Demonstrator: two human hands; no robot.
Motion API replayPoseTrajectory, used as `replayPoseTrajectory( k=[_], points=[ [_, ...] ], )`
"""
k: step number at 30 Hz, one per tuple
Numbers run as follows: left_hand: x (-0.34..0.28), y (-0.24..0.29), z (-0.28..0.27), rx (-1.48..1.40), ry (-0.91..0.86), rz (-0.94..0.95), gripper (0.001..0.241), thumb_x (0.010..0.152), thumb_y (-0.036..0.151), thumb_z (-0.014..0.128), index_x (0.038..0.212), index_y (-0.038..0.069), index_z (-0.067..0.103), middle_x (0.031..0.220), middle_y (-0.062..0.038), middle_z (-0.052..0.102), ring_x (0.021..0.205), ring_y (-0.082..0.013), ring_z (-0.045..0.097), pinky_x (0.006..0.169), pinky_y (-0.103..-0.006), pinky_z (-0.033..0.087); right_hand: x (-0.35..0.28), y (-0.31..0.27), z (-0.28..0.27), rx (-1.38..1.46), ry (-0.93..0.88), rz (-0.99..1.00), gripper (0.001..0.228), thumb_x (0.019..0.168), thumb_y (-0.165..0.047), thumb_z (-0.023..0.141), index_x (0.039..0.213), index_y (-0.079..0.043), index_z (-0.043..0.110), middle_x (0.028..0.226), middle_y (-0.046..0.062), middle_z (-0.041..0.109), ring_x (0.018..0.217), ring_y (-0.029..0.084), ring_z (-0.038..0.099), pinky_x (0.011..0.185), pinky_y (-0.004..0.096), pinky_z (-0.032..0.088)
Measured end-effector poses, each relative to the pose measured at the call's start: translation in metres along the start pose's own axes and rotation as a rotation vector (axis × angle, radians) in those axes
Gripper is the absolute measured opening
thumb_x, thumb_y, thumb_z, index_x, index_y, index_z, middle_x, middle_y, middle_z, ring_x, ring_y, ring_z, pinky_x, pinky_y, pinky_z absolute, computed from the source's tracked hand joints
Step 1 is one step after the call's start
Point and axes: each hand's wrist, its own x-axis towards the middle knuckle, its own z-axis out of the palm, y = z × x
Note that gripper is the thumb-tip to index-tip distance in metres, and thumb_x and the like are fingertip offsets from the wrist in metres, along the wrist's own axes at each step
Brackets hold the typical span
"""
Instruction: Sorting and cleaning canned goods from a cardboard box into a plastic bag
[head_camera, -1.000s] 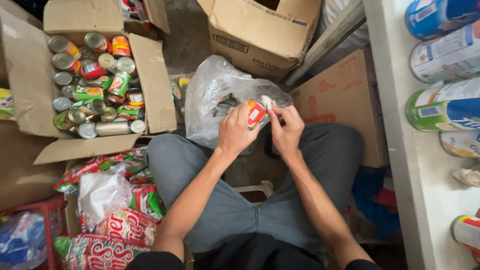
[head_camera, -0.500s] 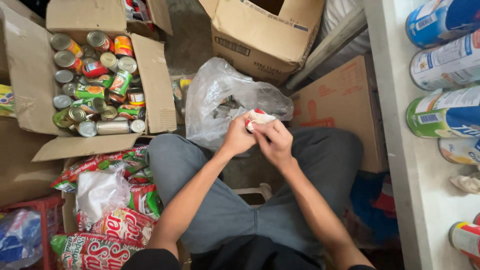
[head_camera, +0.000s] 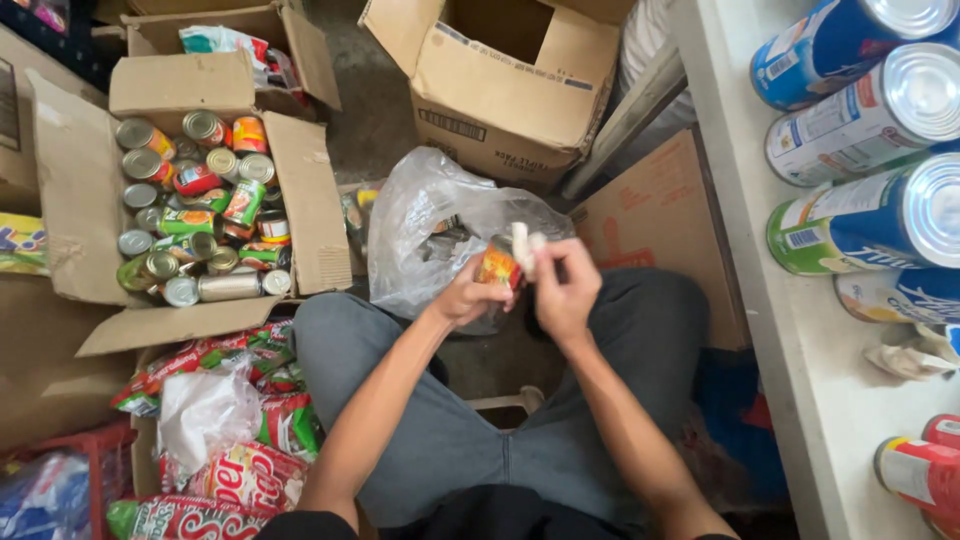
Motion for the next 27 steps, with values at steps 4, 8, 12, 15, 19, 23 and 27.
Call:
replayPoseTrajectory(
  k=[4,8,12,15,19,23,27],
  points=[
    [-0.001,-0.002,-0.029,0.49,-0.172,0.161,0.06,0.056,0.001,0.094,0.111,0.0,0.068,0.092,-0.012,0.072,0.087,-0.0184,0.066,0.077,-0.0373,0.055,0.003,0.011,-0.015,0.074,0.085,0.233,0.004,0.096,-0.001,0.073,0.093,-0.002,0.074,0.076,0.01,0.067,0.07,0.014,0.057,0.067,0.033,0.051],
    [0.005,-0.006,-0.035,0.855,-0.126,0.165,0.068,0.048,0.001,0.093,0.113,0.008,0.073,0.096,-0.006,0.074,0.091,-0.0172,0.063,0.086,-0.0389,0.053,0.012,-0.012,-0.029,0.1,-0.369,0.151,0.014,0.084,-0.01,0.085,0.098,-0.01,0.081,0.091,0.009,0.077,0.068,0.022,0.066,0.066,0.033,0.054],
    [-0.003,0.003,-0.024,0.898,-0.05,0.147,0.062,0.049,-0.002,0.085,0.108,0.011,0.075,0.091,-0.001,0.073,0.088,-0.0149,0.063,0.085,-0.037,0.054,0.019,-0.016,-0.03,0.037,-0.459,0.049,0.012,0.086,-0.011,0.083,0.098,-0.011,0.081,0.095,0.009,0.078,0.081,0.033,0.071,0.076,0.041,0.055],
    [-0.003,0.003,-0.025,1.017,0.004,0.187,0.062,0.047,0.002,0.087,0.107,0.014,0.076,0.093,-0.006,0.075,0.088,-0.0207,0.07,0.084,-0.039,0.055,0.007,-0.01,-0.027,-0.154,-0.36,0.116,0.009,0.086,-0.014,0.085,0.082,-0.012,0.077,0.086,0.004,0.078,0.084,0.031,0.074,0.077,0.039,0.056],
    [-0.001,0.007,-0.021,1.094,0.032,0.364,0.067,0.05,0.001,0.088,0.115,0.011,0.074,0.103,-0.015,0.073,0.099,-0.0352,0.07,0.091,-0.0456,0.053,0.006,-0.022,-0.026,-0.257,-0.4,0.333,0.009,0.089,-0.026,0.079,0.084,-0.019,0.079,0.073,0.007,0.074,0.07,0.028,0.072,0.065,0.039,0.055],
    [0.001,0.003,-0.029,1.152,0.053,0.316,0.07,0.05,0.003,0.086,0.117,0.019,0.075,0.105,-0.01,0.074,0.102,-0.0337,0.07,0.095,-0.0452,0.051,0.0,-0.016,-0.012,-0.053,-0.343,0.257,0.004,0.087,-0.016,0.08,0.085,-0.019,0.081,0.082,0.002,0.078,0.075,0.026,0.074,0.07,0.033,0.056],
    [0.0,0.006,-0.013,1.161,0.05,0.371,0.068,0.05,0.002,0.088,0.115,0.016,0.076,0.102,-0.012,0.074,0.098,-0.0346,0.071,0.091,-0.0447,0.053,0.014,-0.026,-0.027,-0.361,-0.321,0.229,0.003,0.088,-0.022,0.08,0.088,-0.019,0.08,0.078,0.003,0.075,0.069,0.026,0.071,0.063,0.036,0.055]
  ],
)
